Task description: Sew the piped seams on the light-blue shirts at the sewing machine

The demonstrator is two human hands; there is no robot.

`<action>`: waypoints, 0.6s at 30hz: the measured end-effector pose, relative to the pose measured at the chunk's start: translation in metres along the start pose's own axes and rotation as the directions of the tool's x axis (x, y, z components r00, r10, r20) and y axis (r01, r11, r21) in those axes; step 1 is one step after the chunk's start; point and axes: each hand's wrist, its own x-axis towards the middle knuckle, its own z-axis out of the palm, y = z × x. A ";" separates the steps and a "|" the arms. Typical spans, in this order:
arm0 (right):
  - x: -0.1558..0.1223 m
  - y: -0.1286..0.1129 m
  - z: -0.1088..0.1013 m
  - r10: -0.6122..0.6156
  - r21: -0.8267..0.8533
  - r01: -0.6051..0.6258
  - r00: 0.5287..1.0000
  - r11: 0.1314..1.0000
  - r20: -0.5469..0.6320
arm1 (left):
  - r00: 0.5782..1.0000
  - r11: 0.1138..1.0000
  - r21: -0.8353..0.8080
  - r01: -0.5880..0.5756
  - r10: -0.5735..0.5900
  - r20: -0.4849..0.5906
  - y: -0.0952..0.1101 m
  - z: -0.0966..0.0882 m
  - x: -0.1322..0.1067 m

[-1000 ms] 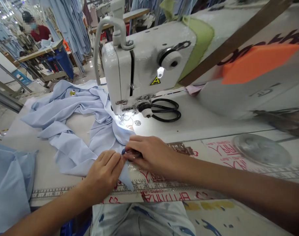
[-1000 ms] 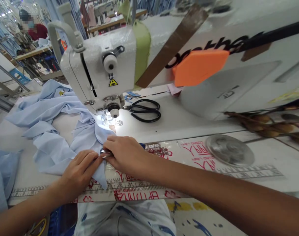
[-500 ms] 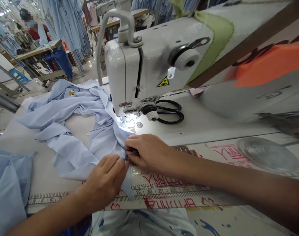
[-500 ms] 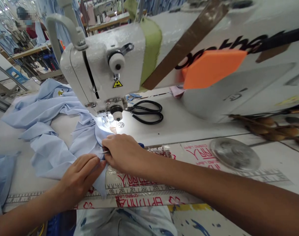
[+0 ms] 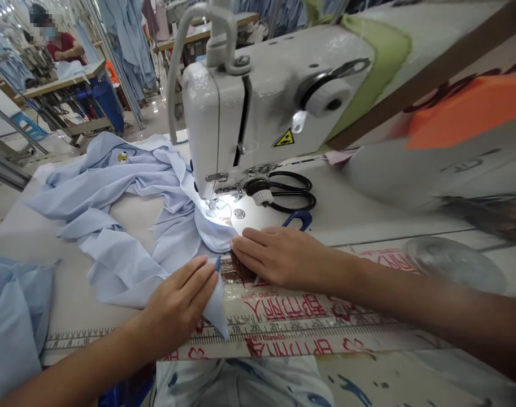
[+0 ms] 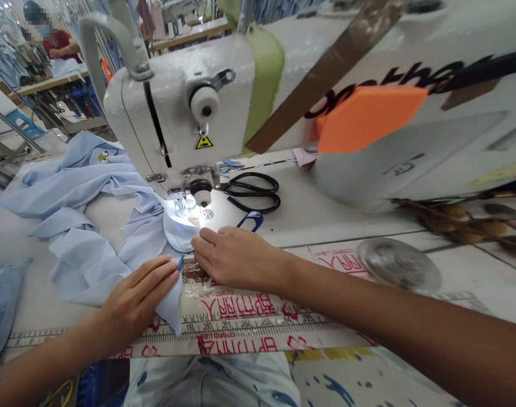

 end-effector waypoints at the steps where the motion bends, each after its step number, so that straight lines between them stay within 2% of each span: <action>1: 0.002 0.000 0.000 -0.004 -0.006 0.004 1.000 1.000 -0.010 | 1.000 1.000 0.009 0.009 -0.009 0.007 0.000 0.000 0.000; 8: 0.004 0.005 0.001 0.017 -0.057 -0.015 0.999 0.998 0.032 | 0.999 0.997 0.072 0.034 -0.036 0.019 0.000 0.000 0.003; 10: 0.005 0.005 0.001 0.030 -0.027 -0.030 0.999 0.999 0.013 | 0.999 0.996 0.076 0.043 -0.045 0.016 -0.001 0.001 0.004; 12: 0.009 0.003 0.001 0.133 0.115 -0.126 0.989 0.985 -0.057 | 0.999 0.995 0.085 0.048 -0.050 0.016 -0.002 0.002 0.005; 14: 0.016 -0.002 0.002 0.298 0.330 -0.250 0.949 0.910 -0.104 | 0.998 0.994 0.095 0.056 -0.057 0.010 -0.003 0.003 0.005; 15: 0.019 -0.006 0.003 0.350 0.413 -0.284 0.932 0.865 -0.091 | 0.998 0.993 0.101 0.062 -0.062 0.002 -0.003 0.003 0.006; 16: 0.022 -0.010 0.004 0.362 0.459 -0.293 0.930 0.838 -0.068 | 0.997 0.992 0.109 0.070 -0.069 -0.016 -0.003 0.003 0.005; 18: 0.024 -0.019 0.008 0.294 0.460 -0.252 0.956 0.851 -0.020 | 0.994 0.988 0.127 0.090 -0.080 -0.078 -0.003 0.004 0.004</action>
